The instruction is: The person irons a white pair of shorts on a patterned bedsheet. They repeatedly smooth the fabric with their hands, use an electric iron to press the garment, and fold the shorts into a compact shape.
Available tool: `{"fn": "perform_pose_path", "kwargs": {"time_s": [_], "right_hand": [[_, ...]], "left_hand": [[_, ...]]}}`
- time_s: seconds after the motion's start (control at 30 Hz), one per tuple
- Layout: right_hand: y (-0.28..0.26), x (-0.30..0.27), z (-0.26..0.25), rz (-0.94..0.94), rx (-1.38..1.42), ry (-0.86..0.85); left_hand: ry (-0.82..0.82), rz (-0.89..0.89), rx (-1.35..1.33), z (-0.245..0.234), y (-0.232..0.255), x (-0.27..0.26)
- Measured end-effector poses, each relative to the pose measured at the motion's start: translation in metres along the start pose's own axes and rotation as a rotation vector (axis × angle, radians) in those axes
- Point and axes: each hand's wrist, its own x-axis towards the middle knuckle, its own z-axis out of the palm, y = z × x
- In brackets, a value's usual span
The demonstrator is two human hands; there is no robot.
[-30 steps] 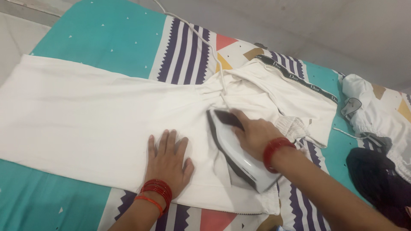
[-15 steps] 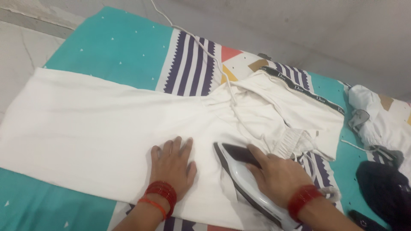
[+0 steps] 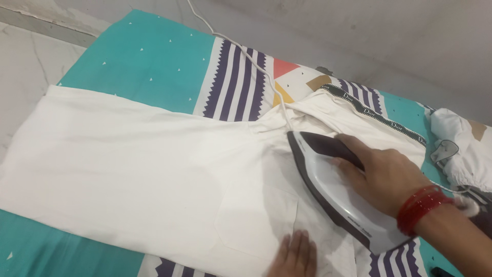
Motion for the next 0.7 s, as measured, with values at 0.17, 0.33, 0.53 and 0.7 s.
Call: {"fn": "perform_pose_path", "kwargs": {"time_s": [0.17, 0.33, 0.53, 0.7], "right_hand": [[-0.023, 0.006, 0.017, -0.337, 0.041, 0.013], [-0.062, -0.003, 0.058, -0.417, -0.073, -0.169], [-0.029, -0.013, 0.070, -0.551, 0.039, -0.142], [-0.025, -0.038, 0.074, -0.664, -0.201, -0.240]], "left_hand": [[0.569, 0.040, 0.202, 0.081, 0.031, -0.009], [-0.123, 0.234, -0.213, -0.006, -0.038, -0.028], [0.023, -0.594, -0.142, -0.192, -0.167, 0.015], [-0.190, -0.590, 0.227, -0.226, -0.212, 0.032]]}}
